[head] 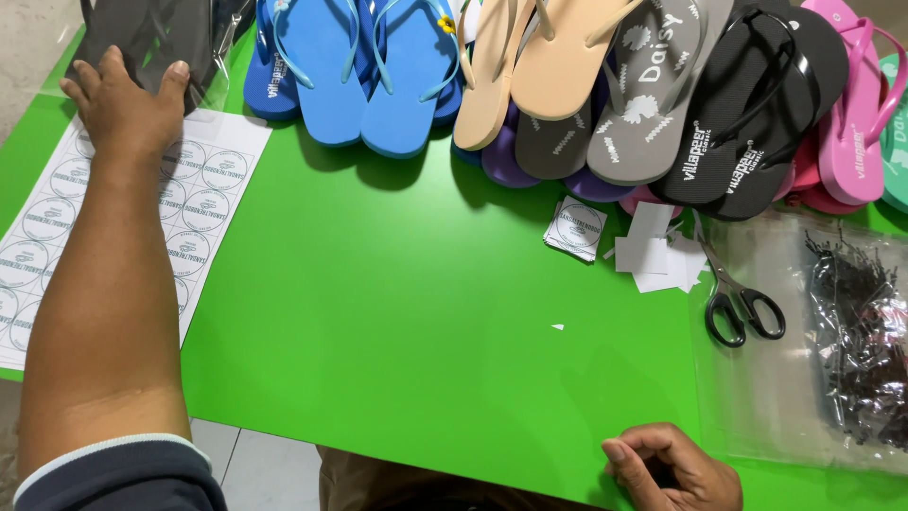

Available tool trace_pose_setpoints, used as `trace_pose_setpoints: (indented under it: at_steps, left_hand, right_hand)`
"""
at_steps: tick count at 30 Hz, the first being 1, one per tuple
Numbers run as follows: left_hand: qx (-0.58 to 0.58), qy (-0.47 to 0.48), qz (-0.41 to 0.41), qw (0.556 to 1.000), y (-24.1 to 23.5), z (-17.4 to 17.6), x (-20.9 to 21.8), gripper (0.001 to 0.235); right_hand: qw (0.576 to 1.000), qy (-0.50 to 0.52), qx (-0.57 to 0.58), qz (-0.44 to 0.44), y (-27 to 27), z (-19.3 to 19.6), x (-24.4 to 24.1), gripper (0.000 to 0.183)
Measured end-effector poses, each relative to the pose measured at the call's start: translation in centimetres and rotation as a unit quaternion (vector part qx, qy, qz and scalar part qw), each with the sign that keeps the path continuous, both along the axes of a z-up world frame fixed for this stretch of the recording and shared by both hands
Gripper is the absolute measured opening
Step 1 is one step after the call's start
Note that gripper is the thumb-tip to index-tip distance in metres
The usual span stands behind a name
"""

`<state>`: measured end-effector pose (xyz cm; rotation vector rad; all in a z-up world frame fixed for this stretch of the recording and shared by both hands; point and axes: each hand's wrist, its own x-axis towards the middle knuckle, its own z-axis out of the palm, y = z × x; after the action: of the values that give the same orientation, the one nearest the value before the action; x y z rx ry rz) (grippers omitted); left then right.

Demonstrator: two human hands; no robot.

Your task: Packaging pairs of flip-flops into plastic bags with cardboard headers and stickers

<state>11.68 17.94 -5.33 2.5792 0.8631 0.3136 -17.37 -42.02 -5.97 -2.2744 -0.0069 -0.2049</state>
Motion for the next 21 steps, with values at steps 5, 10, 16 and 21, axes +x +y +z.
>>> trace_pose_setpoints:
  at_steps: [5, 10, 16, 21]
  left_hand:
    - [-0.032, 0.003, -0.006, 0.999, -1.1, 1.0, -0.1, 0.076]
    - [-0.019, 0.001, -0.019, 1.0, -0.5, 0.6, 0.1, 0.077]
    - [0.034, -0.03, 0.035, 0.998, 0.9, -1.7, 1.1, 0.083]
    - [0.127, -0.116, 0.082, 0.982, -3.5, -2.0, 1.1, 0.09]
  right_hand:
    - [1.0, 0.011, -0.002, -0.003, -0.1, 0.0, 0.0, 0.019]
    - [1.0, -0.003, 0.0, 0.002, -0.1, 0.0, 0.0, 0.018]
    - [1.0, -0.02, 0.016, 0.014, -0.1, -0.2, 0.1, 0.018]
    - [0.999, -0.018, 0.022, 0.015, -0.3, -0.2, -0.1, 0.017]
